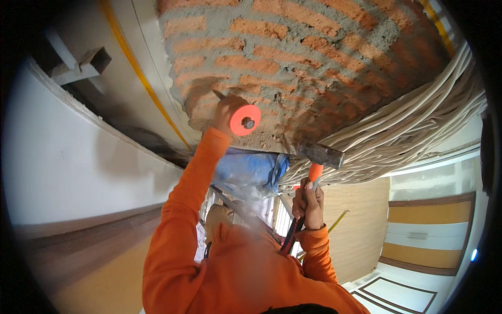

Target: The person walks down a hallway, climbs a ladder, and uses a tape measure to measure a section of an exposed brick wall. They then use a hammer and a red plastic wall anchor to drive the anchor into the wall.

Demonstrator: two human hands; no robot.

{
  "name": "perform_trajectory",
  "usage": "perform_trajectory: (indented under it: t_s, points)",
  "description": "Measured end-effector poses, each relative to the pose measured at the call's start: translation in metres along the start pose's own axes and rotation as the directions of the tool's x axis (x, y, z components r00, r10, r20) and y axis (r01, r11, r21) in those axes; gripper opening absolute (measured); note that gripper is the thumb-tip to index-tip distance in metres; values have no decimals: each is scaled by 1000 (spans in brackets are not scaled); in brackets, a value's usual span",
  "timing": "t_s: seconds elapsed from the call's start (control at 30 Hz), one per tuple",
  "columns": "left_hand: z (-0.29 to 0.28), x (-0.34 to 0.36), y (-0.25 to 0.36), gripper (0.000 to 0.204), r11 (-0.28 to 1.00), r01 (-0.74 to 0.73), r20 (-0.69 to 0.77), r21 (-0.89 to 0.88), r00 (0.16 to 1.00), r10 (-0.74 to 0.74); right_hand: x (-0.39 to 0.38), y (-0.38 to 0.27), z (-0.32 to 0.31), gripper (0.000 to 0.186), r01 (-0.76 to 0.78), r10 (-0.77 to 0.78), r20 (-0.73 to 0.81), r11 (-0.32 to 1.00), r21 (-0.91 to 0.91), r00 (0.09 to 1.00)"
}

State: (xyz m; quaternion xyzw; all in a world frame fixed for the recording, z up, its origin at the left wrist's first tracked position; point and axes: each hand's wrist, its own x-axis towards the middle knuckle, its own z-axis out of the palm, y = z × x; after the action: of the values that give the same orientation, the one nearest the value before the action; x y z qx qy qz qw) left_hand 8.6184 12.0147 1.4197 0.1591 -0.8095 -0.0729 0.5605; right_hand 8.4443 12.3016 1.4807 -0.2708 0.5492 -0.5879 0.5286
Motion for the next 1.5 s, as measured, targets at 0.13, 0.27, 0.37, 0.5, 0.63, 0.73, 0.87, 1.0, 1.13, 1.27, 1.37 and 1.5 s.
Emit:
perform_trajectory:
  t_s: [0.13,0.27,0.37,0.5,0.63,0.73,0.87,1.0,1.13,1.27,1.37,1.5]
  points:
    - [-3,3,1,19,995,-24,-17,98,1000,26,-23,15,-9,33,-86,87,79,996,-17,993]
    - [-6,-22,-8,17,992,53,8,114,999,-54,-34,14,-10,35,-125,146,111,976,-176,983]
    - [-4,-48,-13,17,987,100,90,127,990,-112,-37,14,-13,33,-78,99,105,980,-183,990]
    - [-3,-61,5,13,990,133,112,49,984,-138,-33,10,-13,29,-46,57,57,985,-168,997]
    - [0,-72,11,12,979,203,136,33,969,-205,-32,9,-15,28,-24,24,4,990,-139,1000]
    - [7,-87,8,13,978,186,121,95,973,-197,-33,13,-21,28,-9,8,-7,990,-140,1000]
    - [17,-123,9,21,974,210,216,81,950,-223,-33,17,-26,27,5,-9,-26,989,-146,1000]
    - [24,-144,19,17,975,220,342,-25,918,-198,-32,16,-23,26,-16,12,-29,992,-127,1000]
    - [30,-157,22,16,955,296,383,-25,885,-265,-28,20,-22,27,-33,27,-39,989,-144,999]
    - [30,-151,-9,16,964,267,272,1,927,-257,-22,22,-17,29,-36,31,-45,992,-121,999]
    - [22,-126,-50,19,982,148,248,118,953,-173,-8,32,-14,31,34,-39,-34,990,-140,999]
    - [13,-83,-83,20,980,7,220,201,974,-52,9,30,4,32,92,-95,-13,981,-171,995]
